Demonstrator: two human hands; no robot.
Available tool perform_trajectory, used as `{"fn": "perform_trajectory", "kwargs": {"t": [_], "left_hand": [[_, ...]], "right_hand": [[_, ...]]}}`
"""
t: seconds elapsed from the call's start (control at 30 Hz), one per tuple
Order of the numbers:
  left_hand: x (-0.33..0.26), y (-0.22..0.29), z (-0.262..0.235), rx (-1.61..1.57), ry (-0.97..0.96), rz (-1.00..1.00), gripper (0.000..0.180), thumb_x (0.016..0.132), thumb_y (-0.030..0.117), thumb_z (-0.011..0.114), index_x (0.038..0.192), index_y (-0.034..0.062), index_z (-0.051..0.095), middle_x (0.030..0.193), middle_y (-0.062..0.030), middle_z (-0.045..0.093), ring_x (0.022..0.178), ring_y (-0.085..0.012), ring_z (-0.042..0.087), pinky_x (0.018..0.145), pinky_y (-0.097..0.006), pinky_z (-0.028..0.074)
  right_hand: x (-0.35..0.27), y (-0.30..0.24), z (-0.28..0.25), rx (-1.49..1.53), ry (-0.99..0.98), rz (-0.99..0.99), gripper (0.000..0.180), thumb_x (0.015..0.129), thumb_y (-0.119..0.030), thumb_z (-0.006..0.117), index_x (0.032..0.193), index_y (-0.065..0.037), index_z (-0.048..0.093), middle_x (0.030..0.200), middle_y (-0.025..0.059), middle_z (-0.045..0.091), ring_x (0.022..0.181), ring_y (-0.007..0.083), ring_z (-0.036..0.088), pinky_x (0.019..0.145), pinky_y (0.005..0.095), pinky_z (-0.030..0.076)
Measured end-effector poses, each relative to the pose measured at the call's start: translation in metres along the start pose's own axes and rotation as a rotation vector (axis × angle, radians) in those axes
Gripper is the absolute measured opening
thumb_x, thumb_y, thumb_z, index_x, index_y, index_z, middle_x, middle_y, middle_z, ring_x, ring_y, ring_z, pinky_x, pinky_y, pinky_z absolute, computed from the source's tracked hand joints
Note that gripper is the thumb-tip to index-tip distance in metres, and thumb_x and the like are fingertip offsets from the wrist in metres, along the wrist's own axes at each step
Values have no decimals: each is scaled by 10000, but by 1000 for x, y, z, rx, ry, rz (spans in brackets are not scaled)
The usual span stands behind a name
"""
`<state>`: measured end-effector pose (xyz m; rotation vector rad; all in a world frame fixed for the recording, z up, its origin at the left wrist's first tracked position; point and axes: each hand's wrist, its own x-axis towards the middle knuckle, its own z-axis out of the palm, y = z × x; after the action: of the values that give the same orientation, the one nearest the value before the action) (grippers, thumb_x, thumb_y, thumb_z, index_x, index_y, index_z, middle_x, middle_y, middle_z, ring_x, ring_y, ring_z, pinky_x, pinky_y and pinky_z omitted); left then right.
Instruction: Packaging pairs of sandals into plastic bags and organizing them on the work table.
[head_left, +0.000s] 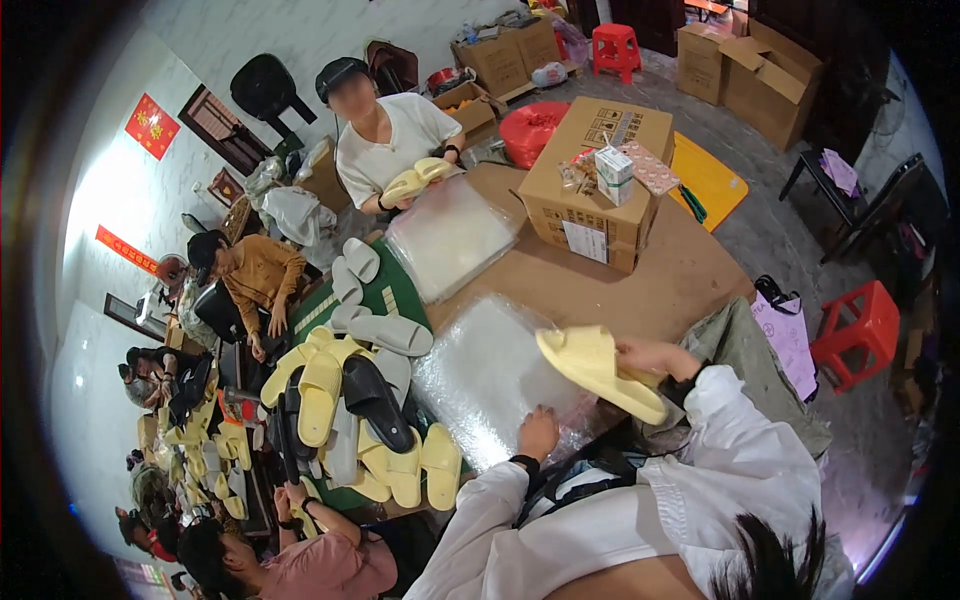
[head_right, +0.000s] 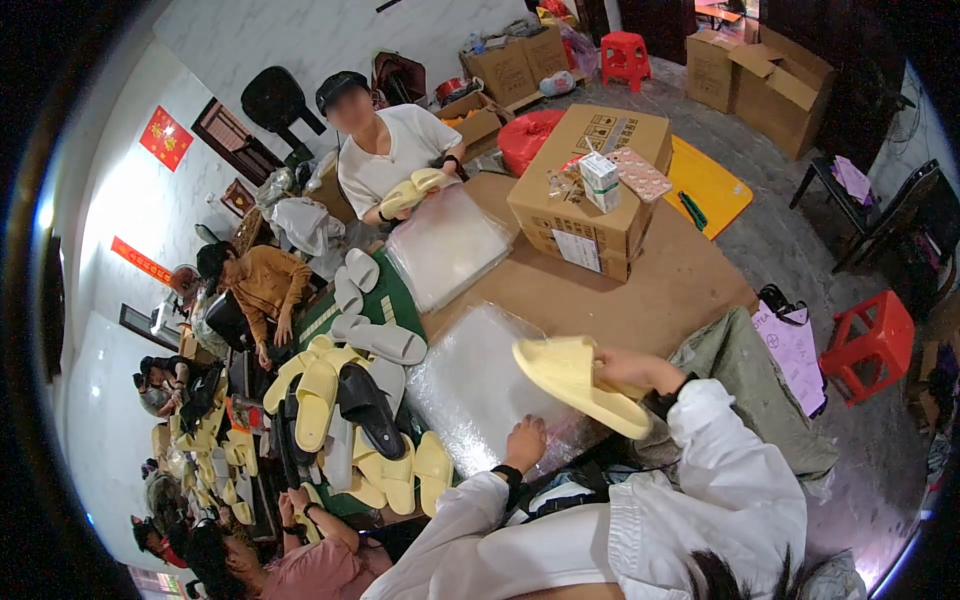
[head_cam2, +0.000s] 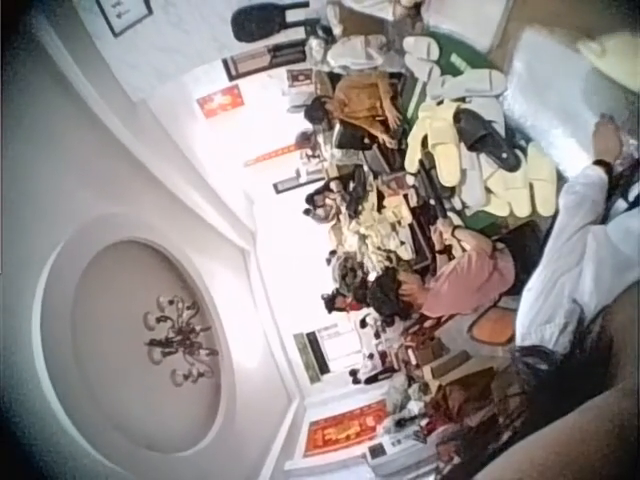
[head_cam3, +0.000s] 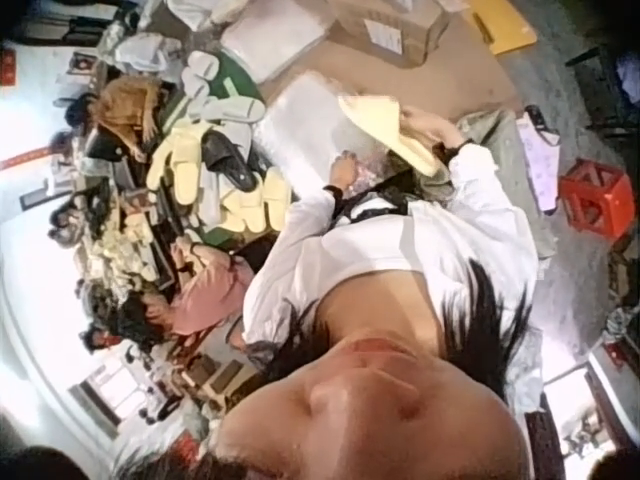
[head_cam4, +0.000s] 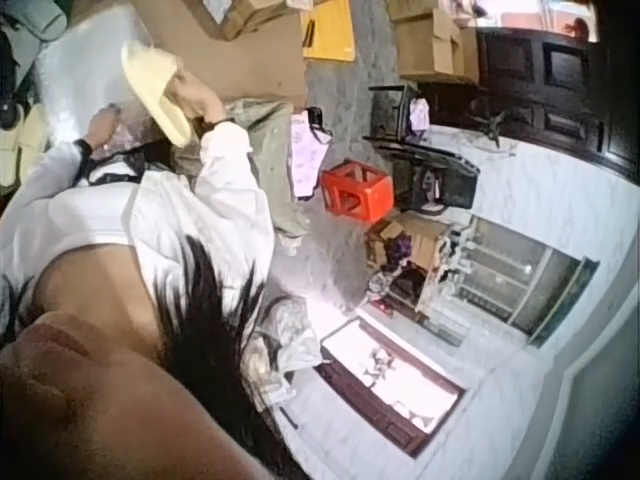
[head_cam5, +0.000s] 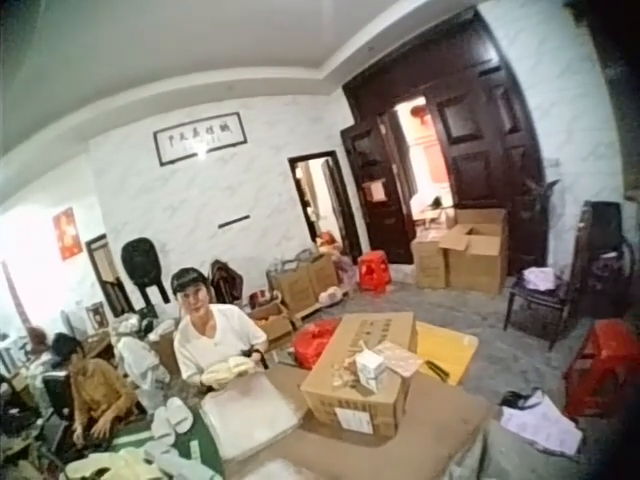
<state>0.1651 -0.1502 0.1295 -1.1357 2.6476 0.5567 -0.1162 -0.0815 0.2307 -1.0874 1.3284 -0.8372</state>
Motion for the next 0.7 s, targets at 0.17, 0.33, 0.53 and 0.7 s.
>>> {"fn": "perform_trajectory", "kwargs": {"t": [0.17, 0.33, 0.53, 0.7], "left_hand": [[-14, -14, 10, 59, 76, 69, 361, 808, 238, 483, 1130, 80, 527, 1218, -160, 463, 1033, -322, 505, 810, -444, 458], [-13, -20, 2, 65, 84, 119, 161, 794, 126, 448, 818, 59, 593, 874, -138, 588, 796, -310, 594, 687, -405, 488], [-17, -35, -40, 40, 177, 157, 176, 800, 116, 438, 844, 42, 592, 841, -143, 593, 780, -325, 580, 685, -426, 481], [-7, -42, -42, -297, 183, 77, 257, 887, 203, 384, 884, 42, 584, 845, -193, 606, 785, -375, 575, 685, -466, 459]], "right_hand": [[64, -114, 3, -20, 522, -165, 380, 833, -184, 536, 1144, 31, 503, 1105, 149, 572, 981, 199, 543, 857, 294, 408], [93, -129, -6, -116, 582, -107, 392, 821, -210, 543, 1121, 39, 516, 1106, 163, 568, 986, 207, 539, 864, 299, 400], [22, -54, -7, 342, -104, 191, 315, 809, -117, 566, 1098, 7, 549, 1010, 13, 602, 889, 112, 530, 794, 262, 423], [-50, 19, -7, -74, -374, 257, 344, 764, -99, 614, 1088, 5, 564, 991, 4, 610, 876, 91, 513, 777, 239, 413]]}}
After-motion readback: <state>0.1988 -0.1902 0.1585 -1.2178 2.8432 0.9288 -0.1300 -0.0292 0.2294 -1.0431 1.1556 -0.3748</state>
